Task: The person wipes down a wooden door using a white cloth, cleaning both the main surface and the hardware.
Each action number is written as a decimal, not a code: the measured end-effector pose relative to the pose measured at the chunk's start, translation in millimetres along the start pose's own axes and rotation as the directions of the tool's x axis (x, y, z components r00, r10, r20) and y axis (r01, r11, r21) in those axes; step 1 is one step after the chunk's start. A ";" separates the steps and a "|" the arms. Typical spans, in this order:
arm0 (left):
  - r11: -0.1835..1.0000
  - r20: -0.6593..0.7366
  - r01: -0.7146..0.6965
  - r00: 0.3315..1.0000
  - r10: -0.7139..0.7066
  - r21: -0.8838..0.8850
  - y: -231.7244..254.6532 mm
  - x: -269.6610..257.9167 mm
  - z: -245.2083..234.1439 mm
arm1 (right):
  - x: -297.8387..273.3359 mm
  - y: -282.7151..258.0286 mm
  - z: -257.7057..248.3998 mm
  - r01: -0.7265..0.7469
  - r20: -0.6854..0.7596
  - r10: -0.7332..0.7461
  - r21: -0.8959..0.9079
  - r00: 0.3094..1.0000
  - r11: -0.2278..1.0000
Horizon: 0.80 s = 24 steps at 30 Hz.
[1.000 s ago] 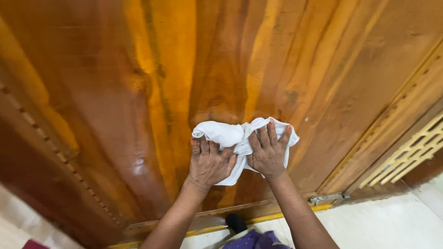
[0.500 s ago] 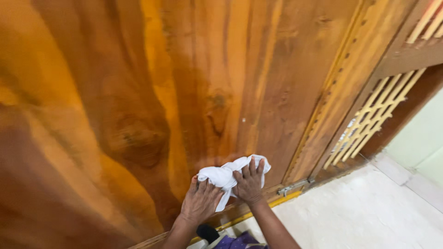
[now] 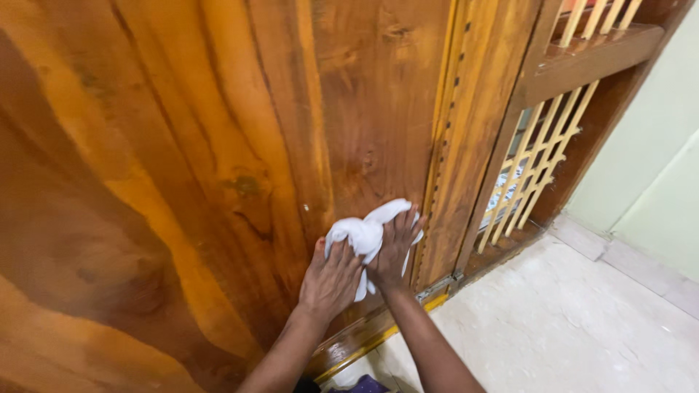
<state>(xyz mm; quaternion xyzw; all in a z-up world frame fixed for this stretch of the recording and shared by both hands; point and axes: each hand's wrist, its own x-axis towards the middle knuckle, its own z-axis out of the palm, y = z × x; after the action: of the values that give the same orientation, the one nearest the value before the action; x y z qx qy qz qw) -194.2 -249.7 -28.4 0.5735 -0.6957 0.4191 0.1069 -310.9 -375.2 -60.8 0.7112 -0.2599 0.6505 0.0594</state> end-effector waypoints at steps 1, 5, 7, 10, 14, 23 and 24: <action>1.000 -0.010 0.008 1.000 -0.008 0.008 3.1 15.7 -0.1 | 12.5 10.8 -4.3 0.002 -0.008 -0.002 -0.020 1.000 1.000; 0.999 0.035 0.020 0.999 -0.019 -0.033 19.7 80.7 0.4 | 65.6 56.9 -24.5 -0.001 -0.069 -0.011 -0.168 0.998 0.986; 1.000 0.005 0.012 1.000 -0.012 -0.013 30.9 109.5 3.5 | 82.9 74.4 -42.2 0.017 -0.017 -0.021 -0.177 1.000 0.984; 0.999 0.011 -0.018 1.000 0.018 0.035 46.4 133.4 12.3 | 88.0 91.6 -60.0 0.023 0.044 -0.015 -0.208 0.999 0.978; 0.982 0.174 -0.182 0.970 0.169 0.059 78.3 133.9 41.4 | 55.9 126.5 -71.3 -0.065 0.105 0.088 -0.198 0.991 0.978; 0.878 0.526 -0.477 0.738 0.424 -0.039 138.2 87.7 101.1 | -87.7 165.0 -52.8 -0.387 0.133 0.405 -0.145 0.904 0.911; 0.878 0.512 -0.477 0.745 0.428 -0.039 139.3 79.5 103.5 | -101.5 158.1 -50.0 -0.410 0.134 0.419 -0.093 0.898 0.907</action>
<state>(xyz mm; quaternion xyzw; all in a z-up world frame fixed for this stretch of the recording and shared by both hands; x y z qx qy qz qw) -308.9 -380.2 -107.2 0.4812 -0.7963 0.2996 -0.2112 -428.2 -460.0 -190.6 0.6844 -0.4294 0.5841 -0.0779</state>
